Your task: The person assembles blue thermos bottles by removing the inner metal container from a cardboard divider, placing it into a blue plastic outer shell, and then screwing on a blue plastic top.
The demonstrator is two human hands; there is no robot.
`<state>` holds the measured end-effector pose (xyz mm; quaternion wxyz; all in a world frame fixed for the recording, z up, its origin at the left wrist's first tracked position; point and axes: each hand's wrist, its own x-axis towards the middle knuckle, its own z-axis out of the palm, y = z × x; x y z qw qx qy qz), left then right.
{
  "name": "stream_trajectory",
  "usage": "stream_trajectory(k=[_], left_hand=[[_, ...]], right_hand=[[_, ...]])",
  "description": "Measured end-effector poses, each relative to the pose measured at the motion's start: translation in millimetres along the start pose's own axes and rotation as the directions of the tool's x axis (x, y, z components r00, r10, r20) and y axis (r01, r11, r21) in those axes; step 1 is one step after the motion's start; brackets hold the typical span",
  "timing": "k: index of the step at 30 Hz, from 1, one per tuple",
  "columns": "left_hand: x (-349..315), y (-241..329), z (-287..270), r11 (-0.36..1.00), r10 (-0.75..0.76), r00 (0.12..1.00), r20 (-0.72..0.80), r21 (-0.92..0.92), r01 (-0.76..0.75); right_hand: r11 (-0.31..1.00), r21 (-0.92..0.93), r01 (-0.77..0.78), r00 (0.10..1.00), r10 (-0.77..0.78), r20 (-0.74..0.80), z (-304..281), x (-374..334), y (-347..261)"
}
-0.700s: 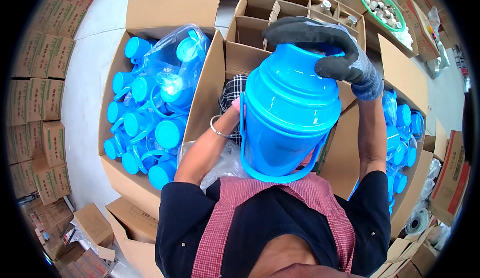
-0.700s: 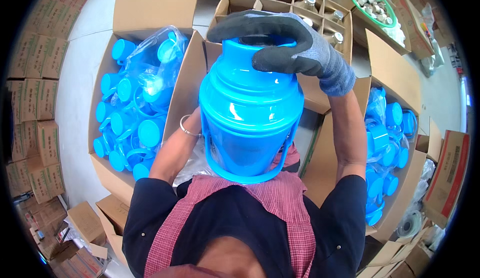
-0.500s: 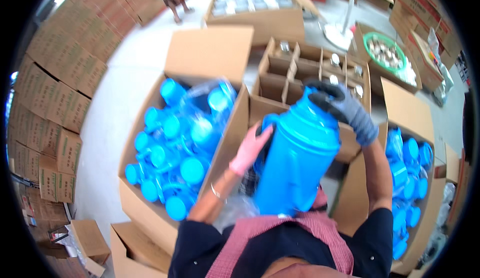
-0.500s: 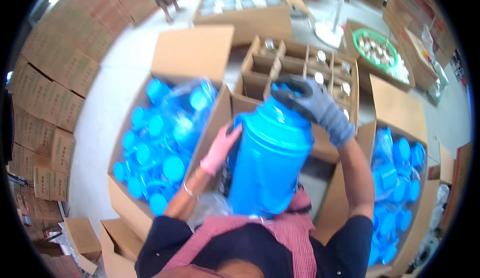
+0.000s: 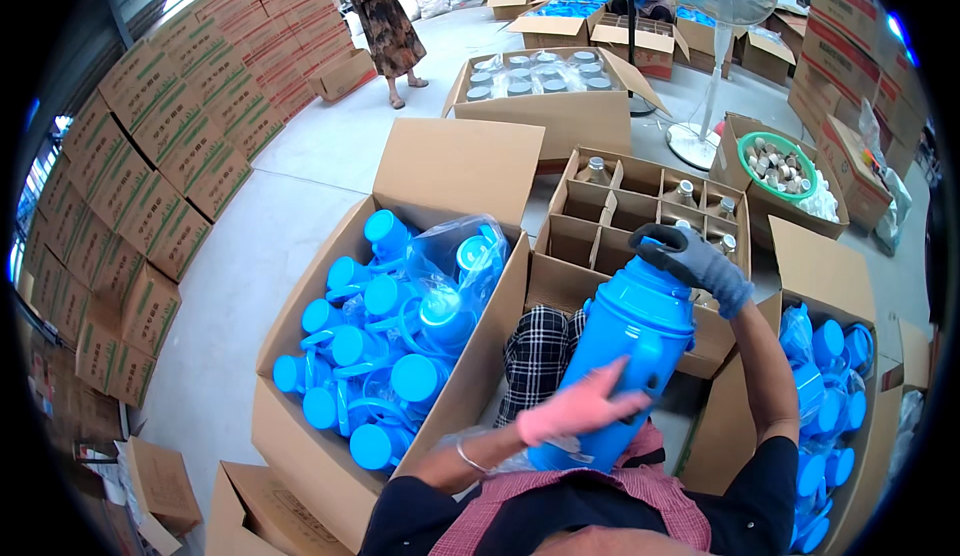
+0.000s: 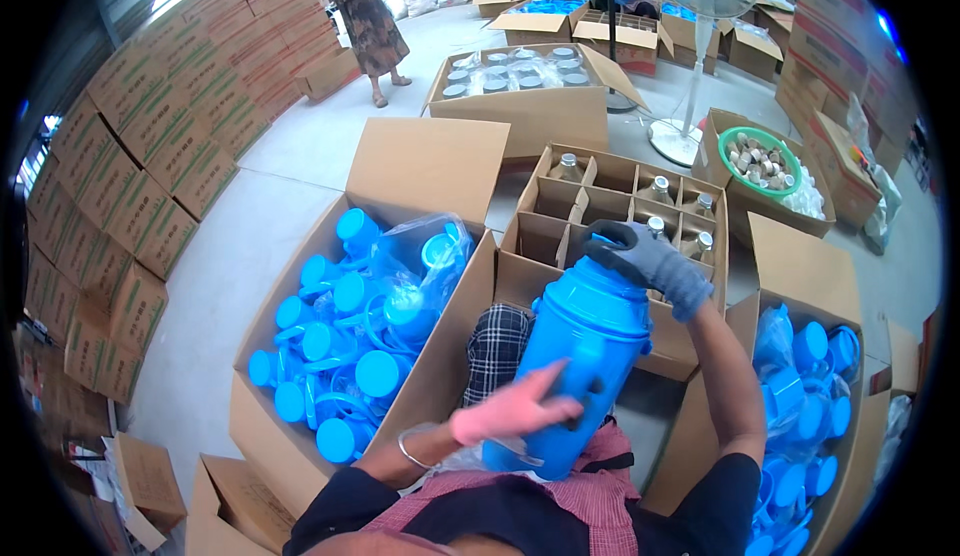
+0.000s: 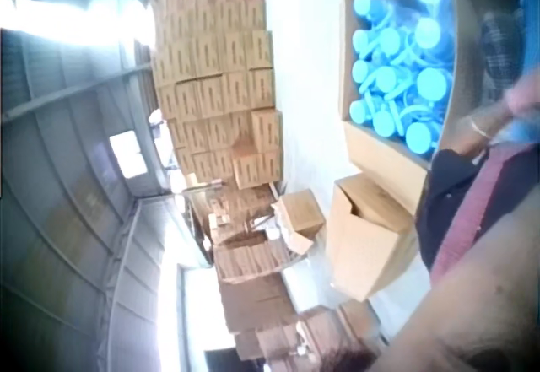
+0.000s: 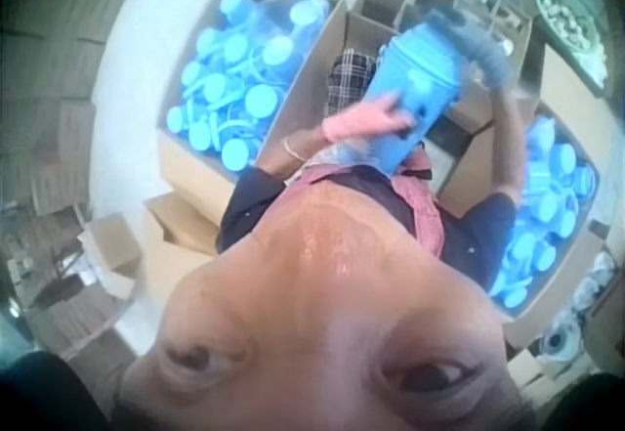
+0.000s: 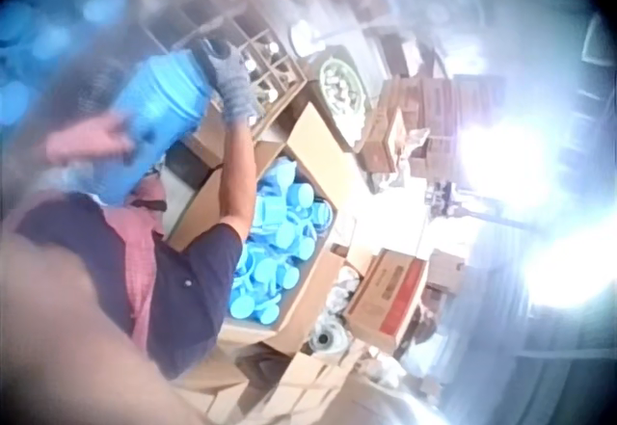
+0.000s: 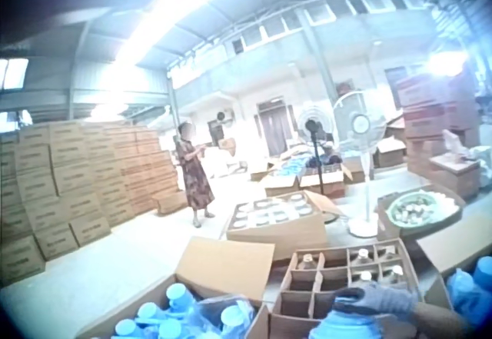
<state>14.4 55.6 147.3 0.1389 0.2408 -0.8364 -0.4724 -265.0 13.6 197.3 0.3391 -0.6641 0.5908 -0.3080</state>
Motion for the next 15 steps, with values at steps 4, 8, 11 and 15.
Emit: stream_trajectory(k=[4, 8, 11, 15], left_hand=[[0.2, -60.6, -27.3, 0.763, -0.001, 0.991, 0.135, -0.641, 0.088], [10.3, -56.8, -46.3, 0.451, -0.014, 0.978, 0.206, -0.872, 0.190], [12.1, 0.5, -15.3, 0.977, -0.069, 0.991, 0.112, -0.193, 0.089], [1.8, -92.4, -47.6, 0.605, -0.140, 0.982, 0.129, -0.774, 0.188]], right_hand=[[0.920, -0.392, -0.016, 1.000, 0.014, -0.008, -7.7, -8.3, -48.9], [0.978, 0.015, 0.206, 0.978, -0.207, 0.028, -1.9, -4.5, -20.8], [0.963, -0.269, 0.033, 0.998, -0.046, -0.044, -3.9, 0.6, 33.2], [0.951, -0.064, 0.302, 0.953, -0.302, 0.012, -4.7, -10.1, -50.3]])
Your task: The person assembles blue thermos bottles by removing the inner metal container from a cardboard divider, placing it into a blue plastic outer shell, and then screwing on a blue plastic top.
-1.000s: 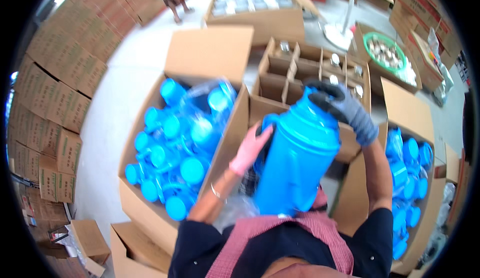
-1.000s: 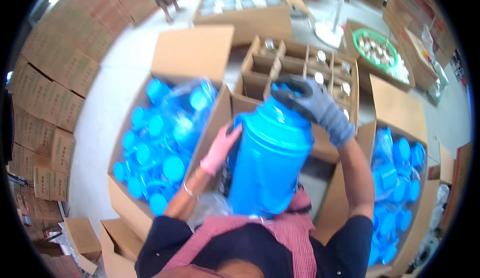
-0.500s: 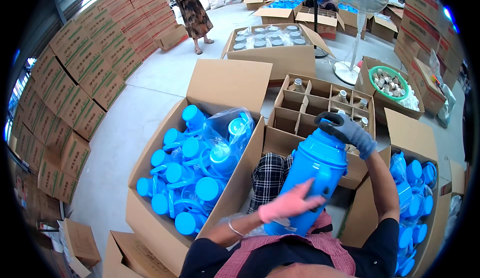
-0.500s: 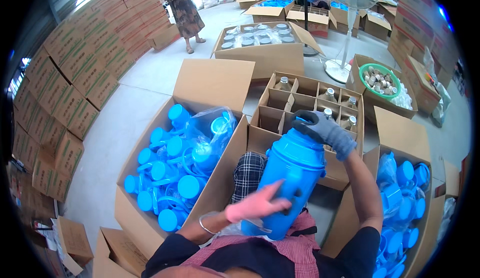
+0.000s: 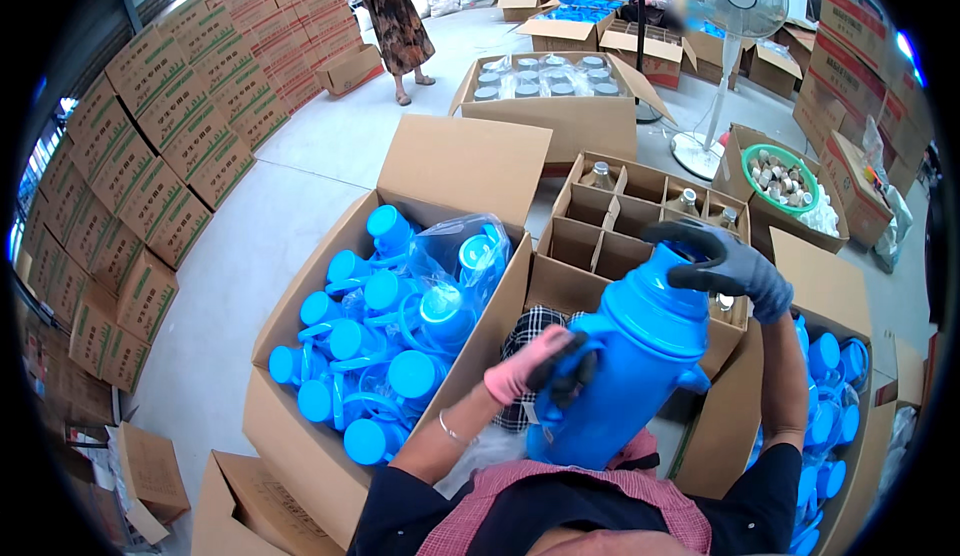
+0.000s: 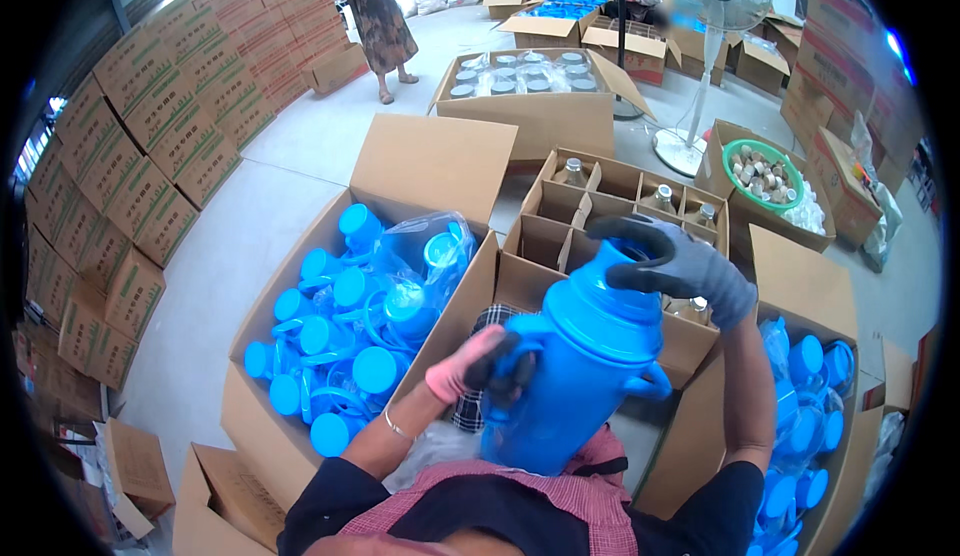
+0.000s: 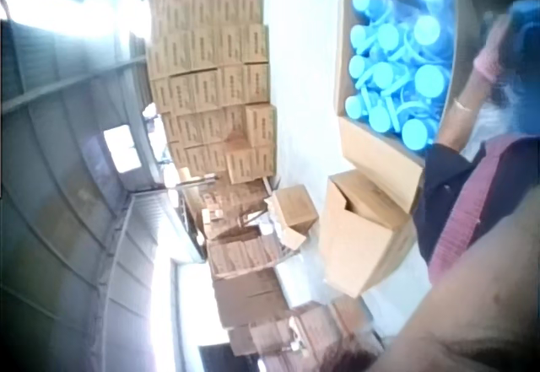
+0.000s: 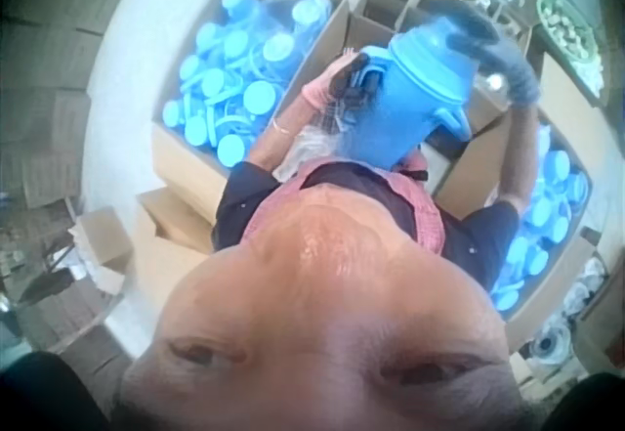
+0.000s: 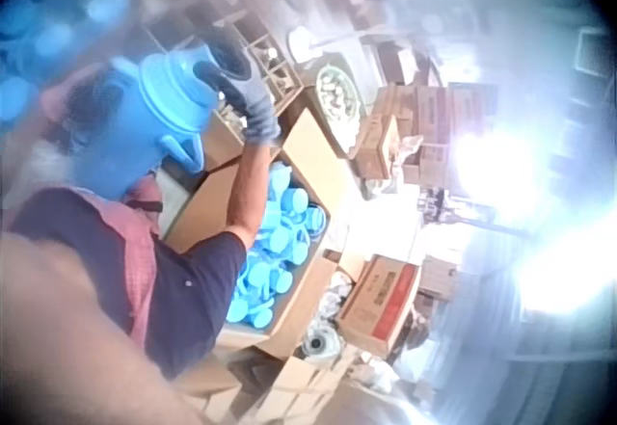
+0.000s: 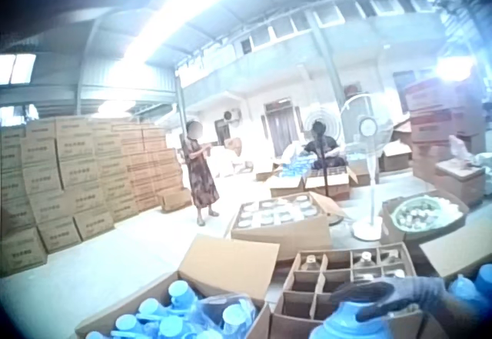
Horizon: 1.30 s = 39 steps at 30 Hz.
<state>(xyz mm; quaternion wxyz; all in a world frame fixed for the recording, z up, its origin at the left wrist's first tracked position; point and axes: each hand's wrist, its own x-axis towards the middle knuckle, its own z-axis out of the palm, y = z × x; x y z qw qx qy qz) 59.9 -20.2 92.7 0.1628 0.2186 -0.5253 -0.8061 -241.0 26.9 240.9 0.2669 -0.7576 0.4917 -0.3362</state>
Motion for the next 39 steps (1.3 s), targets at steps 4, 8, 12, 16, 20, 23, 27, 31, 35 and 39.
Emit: stream_trajectory(k=[4, 8, 12, 16, 20, 23, 27, 31, 35, 39], left_hand=[[10.2, 35.5, 74.6, 0.856, 0.112, 0.981, 0.158, 0.486, -0.176], [0.6, 34.5, 60.0, 0.939, 0.052, 0.990, 0.131, 0.332, -0.093], [12.0, 13.0, -4.6, 0.945, 0.014, 0.950, 0.310, -0.314, 0.088], [11.9, 24.9, 72.3, 0.825, 0.165, 0.972, 0.165, 0.518, -0.228], [-1.0, 14.1, 30.7, 0.974, 0.016, 0.999, -0.049, 0.226, -0.004], [-8.9, 41.6, 46.3, 0.790, 0.090, 0.978, 0.190, 0.584, -0.186], [-19.2, 42.3, 58.9, 0.550, -0.054, 0.982, 0.180, 0.827, -0.121], [-26.8, 56.0, 32.3, 0.725, -0.050, 0.966, 0.255, 0.675, -0.141], [-37.7, 64.9, -1.0, 0.771, -0.025, 0.978, 0.207, 0.626, -0.113], [-14.5, 102.1, -76.3, 0.545, 0.492, 0.863, -0.119, 0.815, -0.197]], right_hand=[[0.906, -0.115, -0.408, 0.913, 0.406, -0.043, 4.0, -10.5, 42.7], [0.859, -0.343, -0.379, 0.914, 0.406, 0.008, 0.9, 1.4, 3.2], [0.956, 0.287, -0.059, 0.994, 0.031, 0.104, -2.6, -3.9, 12.5], [0.927, -0.163, -0.339, 0.936, 0.350, 0.042, 9.8, -5.6, 60.0], [0.951, 0.009, -0.310, 0.942, 0.306, 0.136, -4.8, 6.3, 27.3], [0.856, 0.500, -0.130, 0.989, 0.076, 0.127, 18.5, 13.6, 42.9], [0.939, 0.115, -0.323, 0.946, 0.321, 0.036, 51.1, 39.4, 69.1], [0.966, 0.076, -0.247, 0.968, 0.243, 0.065, 67.6, 65.8, 75.1], [0.924, 0.252, -0.286, 0.945, 0.227, 0.237, 56.8, 67.5, 62.4], [0.800, 0.448, -0.399, 0.917, 0.331, 0.224, 65.2, 55.7, 94.2]])
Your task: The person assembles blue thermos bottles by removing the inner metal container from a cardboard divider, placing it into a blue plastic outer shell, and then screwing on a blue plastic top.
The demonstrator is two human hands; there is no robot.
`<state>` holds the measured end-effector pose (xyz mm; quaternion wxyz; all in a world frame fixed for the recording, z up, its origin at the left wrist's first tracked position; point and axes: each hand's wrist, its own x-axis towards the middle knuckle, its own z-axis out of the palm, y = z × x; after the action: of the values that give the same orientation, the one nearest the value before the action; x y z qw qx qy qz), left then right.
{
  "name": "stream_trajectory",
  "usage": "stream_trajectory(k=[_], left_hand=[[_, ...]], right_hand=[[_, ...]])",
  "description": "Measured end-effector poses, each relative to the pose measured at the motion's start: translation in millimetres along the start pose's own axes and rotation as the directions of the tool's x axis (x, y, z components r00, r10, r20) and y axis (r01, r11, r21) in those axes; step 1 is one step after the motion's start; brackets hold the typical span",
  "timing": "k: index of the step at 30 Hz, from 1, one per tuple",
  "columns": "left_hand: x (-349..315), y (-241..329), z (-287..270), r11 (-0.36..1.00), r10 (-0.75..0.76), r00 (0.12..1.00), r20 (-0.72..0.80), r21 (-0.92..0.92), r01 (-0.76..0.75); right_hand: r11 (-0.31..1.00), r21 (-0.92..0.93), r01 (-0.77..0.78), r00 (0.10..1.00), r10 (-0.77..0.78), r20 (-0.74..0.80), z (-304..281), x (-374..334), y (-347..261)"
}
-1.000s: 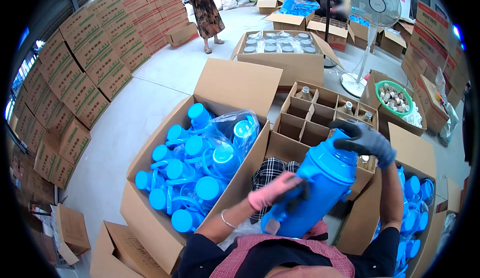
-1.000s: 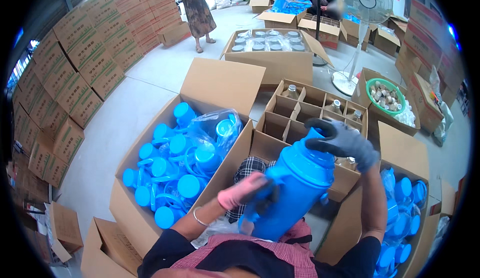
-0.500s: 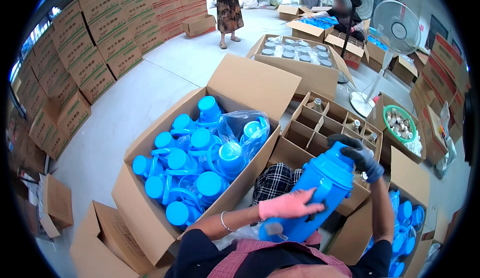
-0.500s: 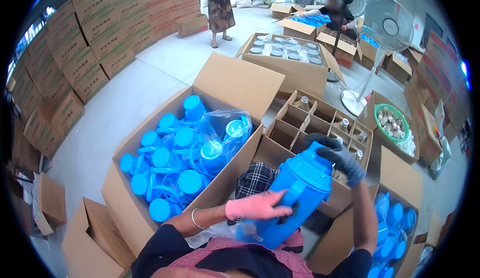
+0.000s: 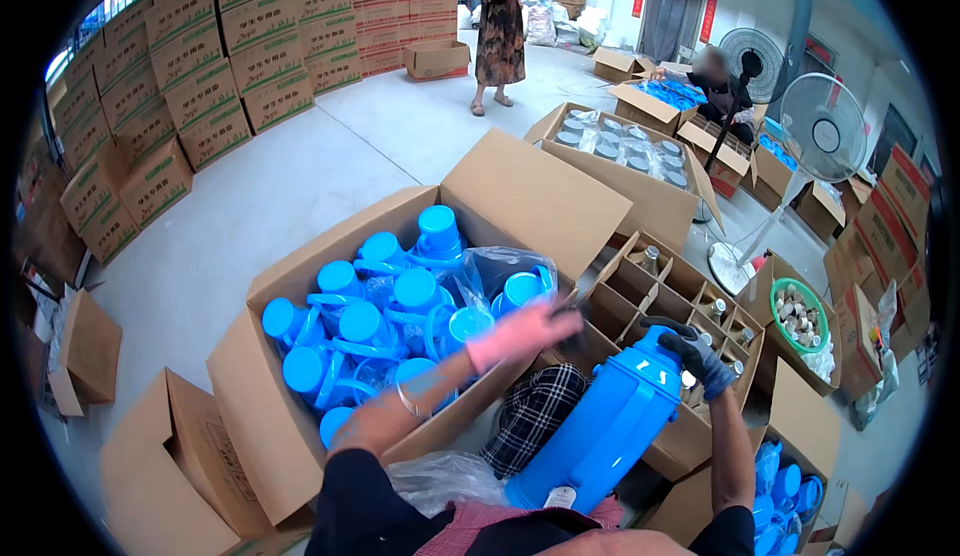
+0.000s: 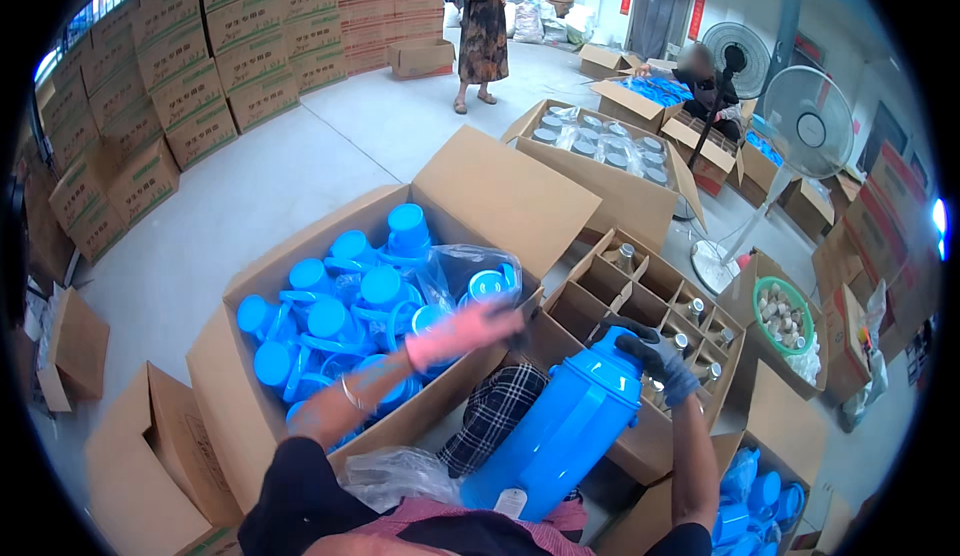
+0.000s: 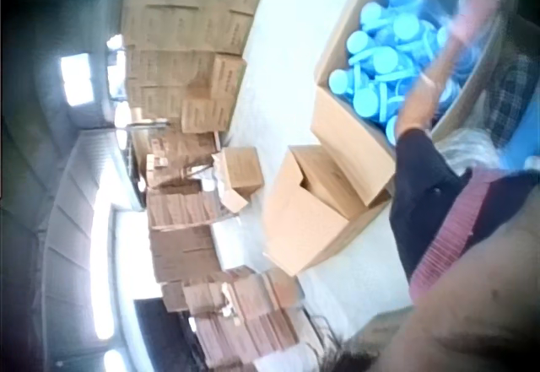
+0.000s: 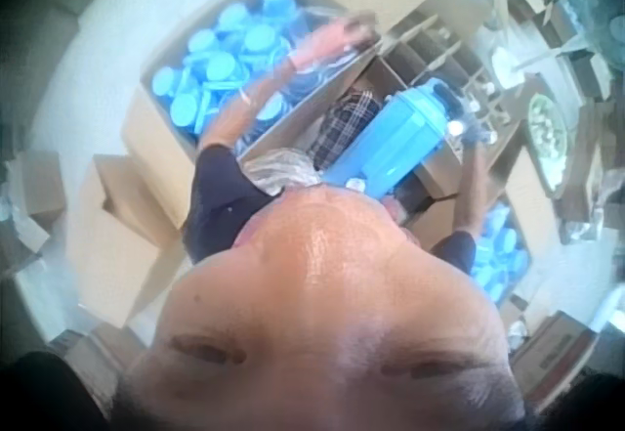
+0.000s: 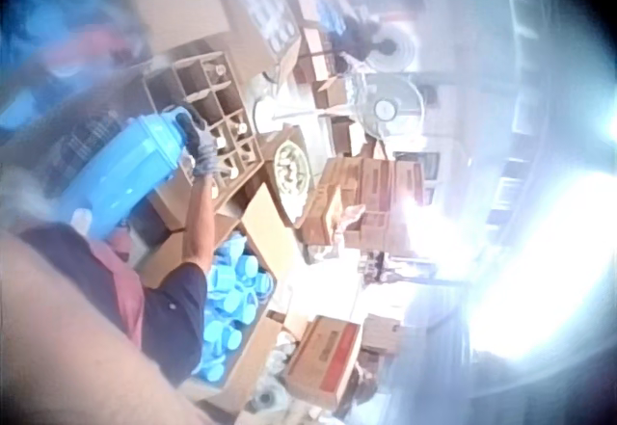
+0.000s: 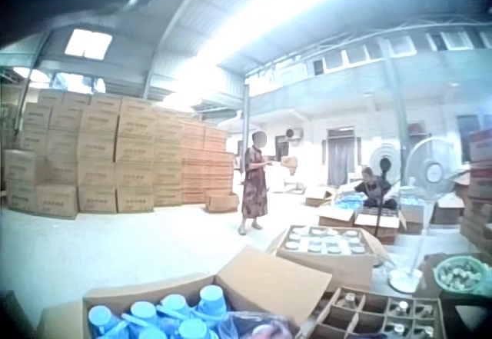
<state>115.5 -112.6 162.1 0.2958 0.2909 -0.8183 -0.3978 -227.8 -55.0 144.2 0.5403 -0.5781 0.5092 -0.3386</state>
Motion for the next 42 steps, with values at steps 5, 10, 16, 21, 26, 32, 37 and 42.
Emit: stream_trajectory(k=[5, 10, 16, 21, 26, 32, 37, 42], left_hand=[[121.6, -22.9, -123.1, 0.973, -0.097, 0.925, -0.366, -0.229, 0.012], [193.5, -40.1, -216.0, 0.970, -0.187, 0.786, -0.589, 0.014, 0.241], [224.7, -16.4, -245.3, 0.931, -0.177, 0.775, -0.607, 0.153, 0.333], [212.7, -6.0, -251.5, 0.896, -0.196, 0.758, -0.622, 0.201, 0.396], [180.7, -22.1, -144.3, 0.969, -0.182, 0.934, -0.308, 0.103, 0.223], [61.0, -1.9, 20.1, 0.660, 0.344, 0.791, 0.506, 0.469, -0.587], [22.1, 21.6, 74.2, 0.543, 0.658, 0.522, 0.543, 0.138, -0.828], [29.2, 43.9, 126.9, 0.422, 0.753, 0.459, 0.471, 0.190, -0.886]], right_hand=[[0.999, -0.032, -0.023, 0.997, 0.021, -0.074, -3.2, 26.3, 26.1], [0.999, -0.028, -0.029, 0.998, 0.027, -0.062, 5.6, 47.6, 33.8], [0.959, 0.280, 0.044, 0.988, -0.083, 0.130, -11.5, 44.7, 46.8], [0.996, 0.027, 0.091, 0.991, -0.093, 0.099, -11.4, 58.9, 51.8], [0.993, -0.007, 0.114, 0.993, -0.114, 0.037, -14.2, 46.8, 49.8], [0.993, 0.056, 0.100, 0.995, -0.101, 0.018, -8.2, 40.2, 39.2], [0.984, 0.092, 0.151, 0.988, -0.153, 0.022, 8.3, 30.3, 16.4], [0.906, -0.418, -0.060, 0.993, 0.012, -0.117, 23.1, 25.1, -15.9]])
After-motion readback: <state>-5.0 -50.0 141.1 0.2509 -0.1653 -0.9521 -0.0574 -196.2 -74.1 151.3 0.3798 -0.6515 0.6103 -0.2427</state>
